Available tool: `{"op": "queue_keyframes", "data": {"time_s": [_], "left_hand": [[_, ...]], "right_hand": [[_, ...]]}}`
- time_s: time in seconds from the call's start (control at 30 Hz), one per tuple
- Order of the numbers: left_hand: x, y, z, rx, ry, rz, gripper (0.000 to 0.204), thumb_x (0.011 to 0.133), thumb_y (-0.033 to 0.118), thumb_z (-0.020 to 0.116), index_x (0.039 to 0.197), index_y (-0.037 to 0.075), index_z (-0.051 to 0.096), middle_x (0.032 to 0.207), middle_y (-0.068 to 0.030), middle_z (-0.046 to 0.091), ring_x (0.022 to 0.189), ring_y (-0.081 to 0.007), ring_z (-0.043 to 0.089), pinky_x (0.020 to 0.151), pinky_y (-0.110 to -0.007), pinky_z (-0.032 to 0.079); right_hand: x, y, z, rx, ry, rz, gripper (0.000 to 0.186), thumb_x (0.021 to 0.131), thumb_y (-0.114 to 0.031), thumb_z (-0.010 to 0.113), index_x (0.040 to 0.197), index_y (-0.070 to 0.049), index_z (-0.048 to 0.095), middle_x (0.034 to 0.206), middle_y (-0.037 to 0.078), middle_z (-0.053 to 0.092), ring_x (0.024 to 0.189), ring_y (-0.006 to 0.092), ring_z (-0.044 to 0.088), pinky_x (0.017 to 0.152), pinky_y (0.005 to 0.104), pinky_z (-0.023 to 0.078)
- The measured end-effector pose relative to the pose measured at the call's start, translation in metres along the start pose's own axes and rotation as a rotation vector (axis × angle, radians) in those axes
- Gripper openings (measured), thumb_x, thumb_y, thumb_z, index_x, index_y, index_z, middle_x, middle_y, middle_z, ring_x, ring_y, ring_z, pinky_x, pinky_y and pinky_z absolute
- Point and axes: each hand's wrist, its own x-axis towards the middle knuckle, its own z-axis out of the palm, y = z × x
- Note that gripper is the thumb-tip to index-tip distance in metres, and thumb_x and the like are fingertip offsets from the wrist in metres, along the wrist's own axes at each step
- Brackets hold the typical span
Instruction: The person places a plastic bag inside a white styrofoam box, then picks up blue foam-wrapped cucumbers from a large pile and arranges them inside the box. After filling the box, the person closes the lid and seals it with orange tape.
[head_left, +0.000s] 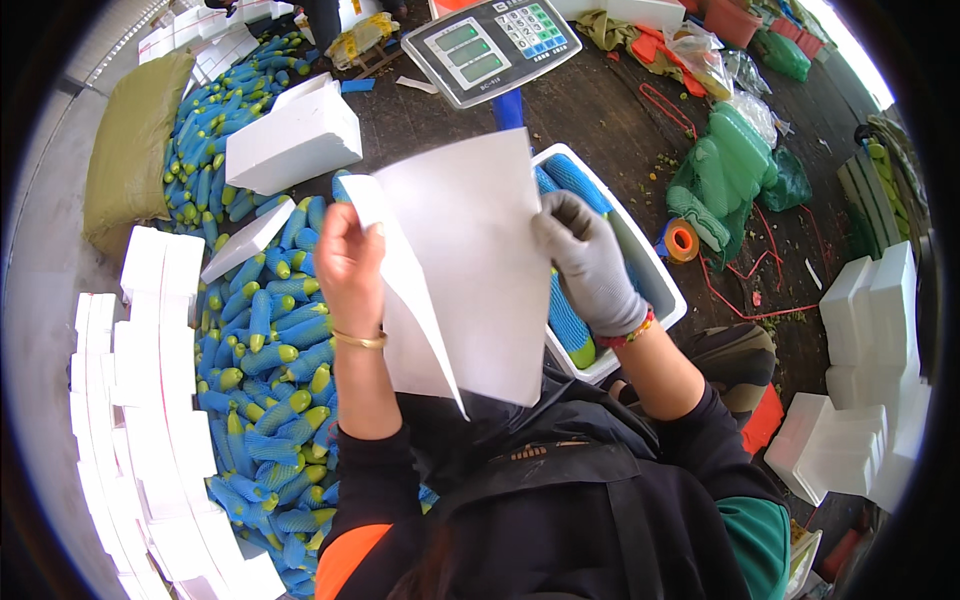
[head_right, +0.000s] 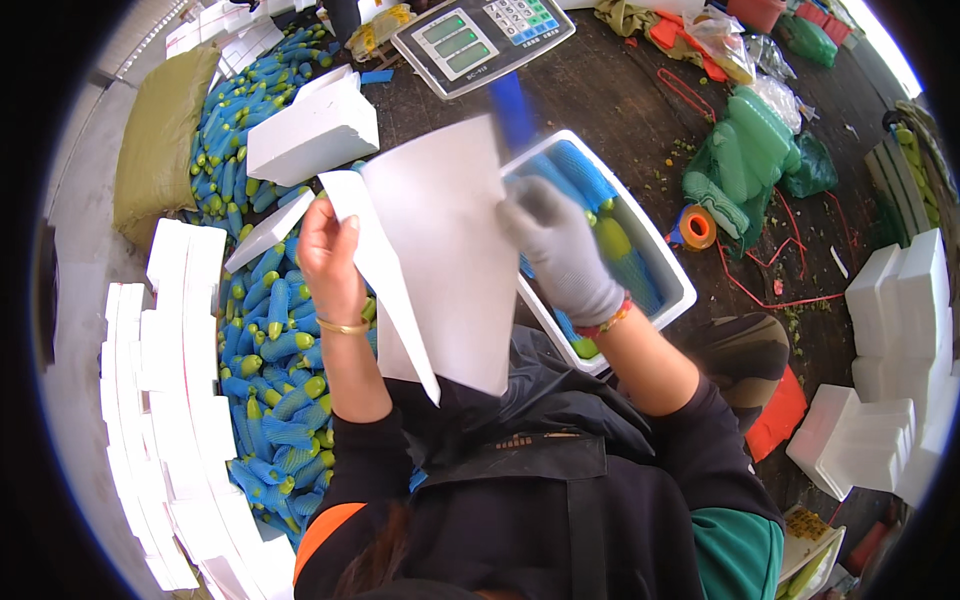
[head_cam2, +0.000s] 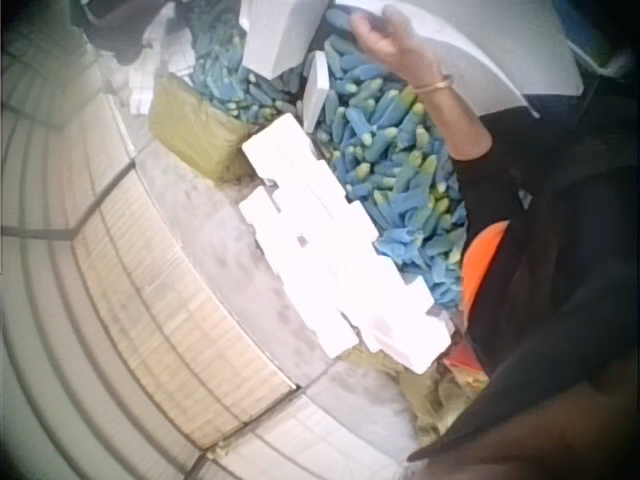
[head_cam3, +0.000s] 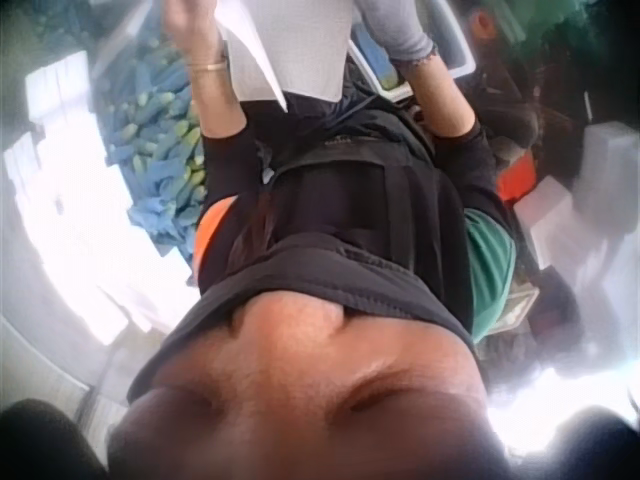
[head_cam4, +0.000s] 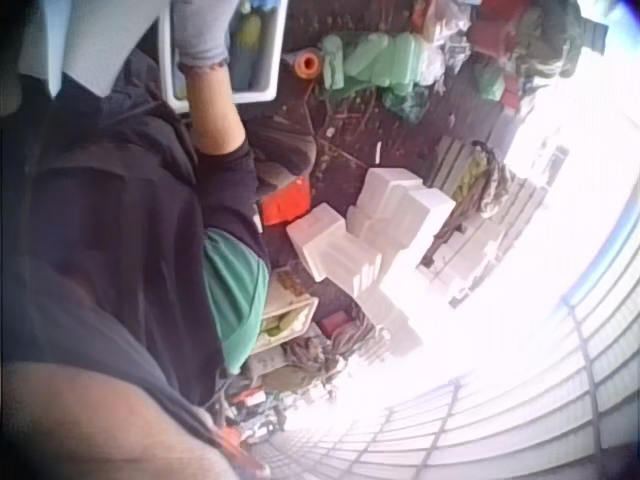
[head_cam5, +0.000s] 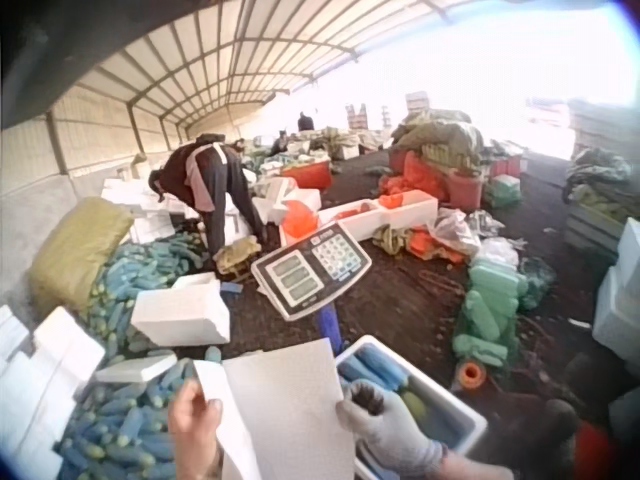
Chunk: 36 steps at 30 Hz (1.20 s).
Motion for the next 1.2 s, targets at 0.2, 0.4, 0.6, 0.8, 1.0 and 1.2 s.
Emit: {"op": "queue_keyframes", "data": {"time_s": [0.2,0.4,0.6,0.8,1.0,1.2], "left_hand": [[0.114,-0.211,-0.165,0.596,0.429,-0.443,0.02,0.093,0.018,0.065,0.086,0.0,0.059,0.079,-0.0077,0.063,0.059,-0.0176,0.054,0.051,-0.036,0.044],[0.095,-0.355,-0.268,0.409,0.836,-0.782,0.057,0.089,0.022,0.07,0.133,-0.012,0.054,0.129,-0.0305,0.069,0.108,-0.049,0.072,0.09,-0.055,0.063],[0.103,-0.299,-0.188,0.841,0.574,-0.615,0.084,0.08,0.026,0.085,0.142,-0.015,0.046,0.144,-0.0381,0.047,0.121,-0.0479,0.063,0.107,-0.053,0.052],[0.073,-0.155,-0.016,0.587,-0.045,0.043,0.064,0.091,0.015,0.078,0.146,0.003,0.048,0.141,-0.0194,0.047,0.132,-0.0344,0.052,0.112,-0.047,0.045],[-0.029,-0.052,0.116,0.544,-0.487,0.269,0.071,0.081,0.01,0.082,0.144,0.002,0.052,0.139,-0.024,0.048,0.13,-0.0464,0.051,0.115,-0.049,0.042],[-0.036,-0.125,0.118,0.98,-0.73,-0.048,0.079,0.08,0.021,0.089,0.146,-0.001,0.052,0.141,-0.0256,0.052,0.131,-0.0433,0.056,0.113,-0.048,0.048]], "right_hand": [[0.027,-0.012,-0.155,-0.449,0.597,-0.24,0.012,0.106,-0.009,0.068,0.114,0.0,0.067,0.094,-0.005,0.065,0.079,0.0008,0.056,0.07,0.0185,0.047],[0.014,-0.028,-0.188,-1.036,0.467,-0.608,0.023,0.09,0.008,0.074,0.111,-0.001,0.068,0.101,0.009,0.077,0.088,0.0141,0.073,0.081,0.0283,0.06],[0.037,0.015,-0.147,-1.367,-0.225,-0.972,0.027,0.082,-0.004,0.078,0.105,-0.008,0.065,0.112,0.012,0.077,0.1,0.0304,0.077,0.079,0.0399,0.064],[0.016,0.124,-0.163,-1.434,-0.605,-0.724,0.023,0.089,-0.014,0.072,0.11,-0.01,0.061,0.123,0.01,0.072,0.114,0.0304,0.071,0.094,0.0424,0.061],[-0.002,0.168,-0.185,-1.419,-0.751,-0.656,0.02,0.091,-0.015,0.067,0.109,-0.01,0.06,0.127,0.011,0.069,0.119,0.0315,0.068,0.098,0.0436,0.059],[-0.016,0.177,-0.192,-1.438,-0.88,-0.64,0.018,0.091,-0.014,0.066,0.108,-0.011,0.063,0.127,0.01,0.067,0.121,0.0313,0.066,0.1,0.0418,0.058]]}}
